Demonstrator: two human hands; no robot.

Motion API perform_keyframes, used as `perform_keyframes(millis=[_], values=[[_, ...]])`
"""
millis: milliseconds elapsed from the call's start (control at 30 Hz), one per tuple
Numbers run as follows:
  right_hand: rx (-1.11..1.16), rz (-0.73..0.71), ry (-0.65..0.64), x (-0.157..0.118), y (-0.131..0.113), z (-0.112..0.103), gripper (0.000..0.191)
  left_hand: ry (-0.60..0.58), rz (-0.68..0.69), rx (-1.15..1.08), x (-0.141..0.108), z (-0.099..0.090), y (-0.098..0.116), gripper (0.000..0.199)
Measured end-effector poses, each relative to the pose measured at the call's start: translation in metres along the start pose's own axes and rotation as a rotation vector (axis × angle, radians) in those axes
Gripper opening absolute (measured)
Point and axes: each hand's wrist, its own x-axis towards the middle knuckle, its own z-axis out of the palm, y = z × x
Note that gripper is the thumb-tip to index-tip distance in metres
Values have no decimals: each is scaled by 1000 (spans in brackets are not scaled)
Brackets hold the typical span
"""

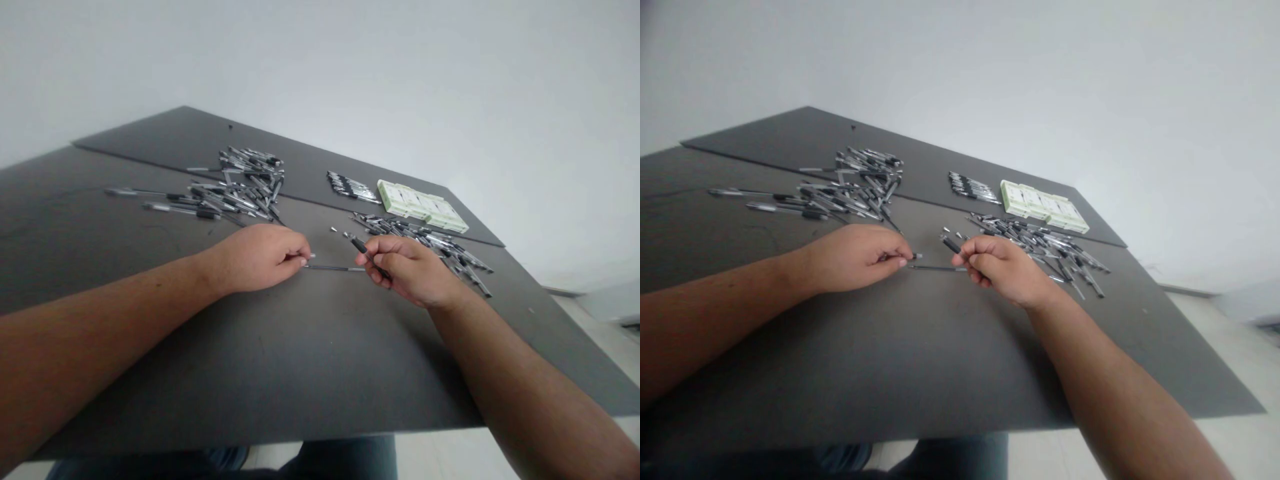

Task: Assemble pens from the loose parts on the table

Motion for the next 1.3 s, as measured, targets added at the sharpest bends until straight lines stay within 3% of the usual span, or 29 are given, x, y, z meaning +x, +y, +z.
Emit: perform_keyframes(millis=[600, 933, 1300], values=[[-180, -68, 33, 3, -2, -1, 19, -105, 35, 61, 2, -2, 5, 27], [-259, -125, 84, 6, -3, -3, 21, -216, -43, 290, 13, 4, 17, 33], [-449, -228, 58, 8, 5, -9, 23, -119, 14, 262, 9, 3, 15, 19]])
